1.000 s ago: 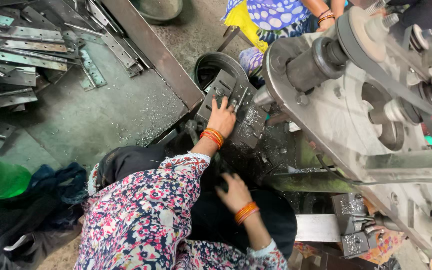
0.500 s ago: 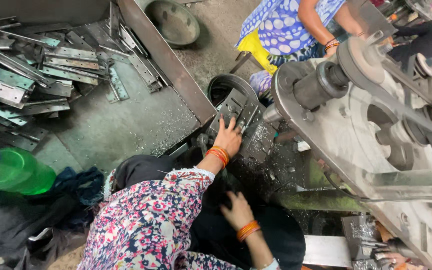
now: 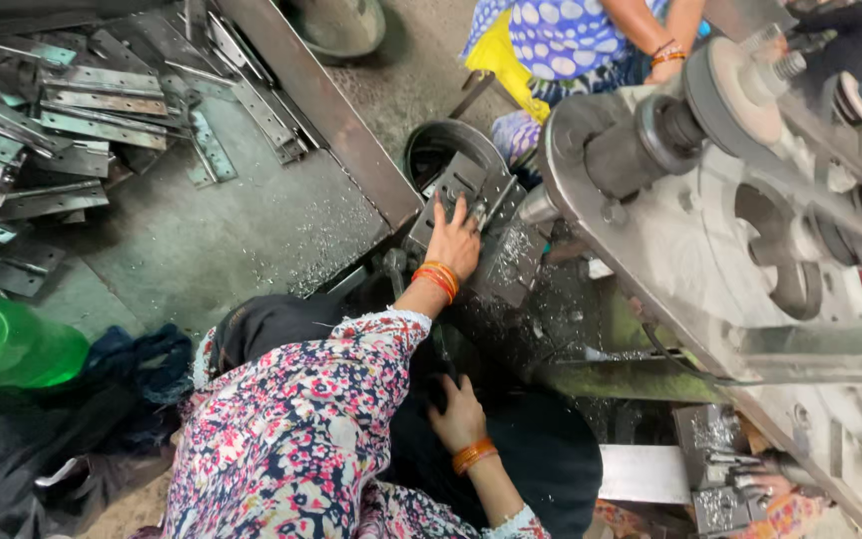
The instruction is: The person operates a manual metal press to bend or punch metal hinge components, taking pieces from a container and placing them into the press mechanism.
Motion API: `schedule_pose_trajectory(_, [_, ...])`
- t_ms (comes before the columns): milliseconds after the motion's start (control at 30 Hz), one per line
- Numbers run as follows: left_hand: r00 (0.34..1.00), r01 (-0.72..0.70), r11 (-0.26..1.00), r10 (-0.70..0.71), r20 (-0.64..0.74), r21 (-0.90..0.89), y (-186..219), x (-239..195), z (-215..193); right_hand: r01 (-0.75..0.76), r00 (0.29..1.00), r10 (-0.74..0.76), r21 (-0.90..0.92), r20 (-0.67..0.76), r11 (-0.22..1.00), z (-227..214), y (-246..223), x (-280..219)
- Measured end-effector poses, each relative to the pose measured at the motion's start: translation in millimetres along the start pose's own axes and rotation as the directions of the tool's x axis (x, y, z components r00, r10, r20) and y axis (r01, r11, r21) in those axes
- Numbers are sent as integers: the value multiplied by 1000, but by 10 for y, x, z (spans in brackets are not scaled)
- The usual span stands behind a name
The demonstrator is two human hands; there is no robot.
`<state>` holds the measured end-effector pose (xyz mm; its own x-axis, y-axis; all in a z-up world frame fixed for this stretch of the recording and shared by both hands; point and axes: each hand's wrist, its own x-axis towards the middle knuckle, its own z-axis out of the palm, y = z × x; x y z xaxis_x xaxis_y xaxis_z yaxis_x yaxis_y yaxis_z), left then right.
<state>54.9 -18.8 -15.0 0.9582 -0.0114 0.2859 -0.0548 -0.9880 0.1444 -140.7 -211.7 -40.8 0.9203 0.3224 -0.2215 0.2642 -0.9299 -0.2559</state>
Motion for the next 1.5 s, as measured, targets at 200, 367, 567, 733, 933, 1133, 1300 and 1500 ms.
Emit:
schedule_pose_trajectory(200, [999, -6, 1000, 5, 51, 11, -29, 41, -11, 32, 995, -24, -92, 93, 995, -398, -120, 123])
schedule_pose_trajectory(367, [1000, -10, 1000, 10, 26, -8, -55, 67, 44, 92, 991, -83, -85, 105, 992, -797, -253, 266])
schedule_pose_trajectory(567, [999, -6, 1000, 7, 40, -12, -64, 98, 42, 93, 990, -82, -98, 111, 991, -888, -409, 248])
schedule_pose_trajectory(733, [1000, -3, 1000, 3, 30, -7, -54, 114, 54, 62, 993, -49, -125, 109, 990, -784, -320, 227])
schedule_pose_trajectory(933, [999, -18, 1000, 19, 29, -23, -63, 102, 12, 3, 999, 2, -100, 48, 995, -76, -9, 64])
schedule_pose_trajectory(1133, [995, -26, 999, 28, 100, -24, -82, 84, -33, -70, 997, 69, 9, 14, 998, 453, 75, -38])
schedule_pose_trajectory(1300, [1000, -20, 1000, 19, -15, -17, -93, 60, -36, 48, 999, -48, -66, -6, 997, 197, 177, 54])
schedule_pose_trajectory(1500, [976, 21, 983, -60, -211, -184, -183, -14, -277, 248, 969, -245, -73, 44, 966, -854, -54, 404])
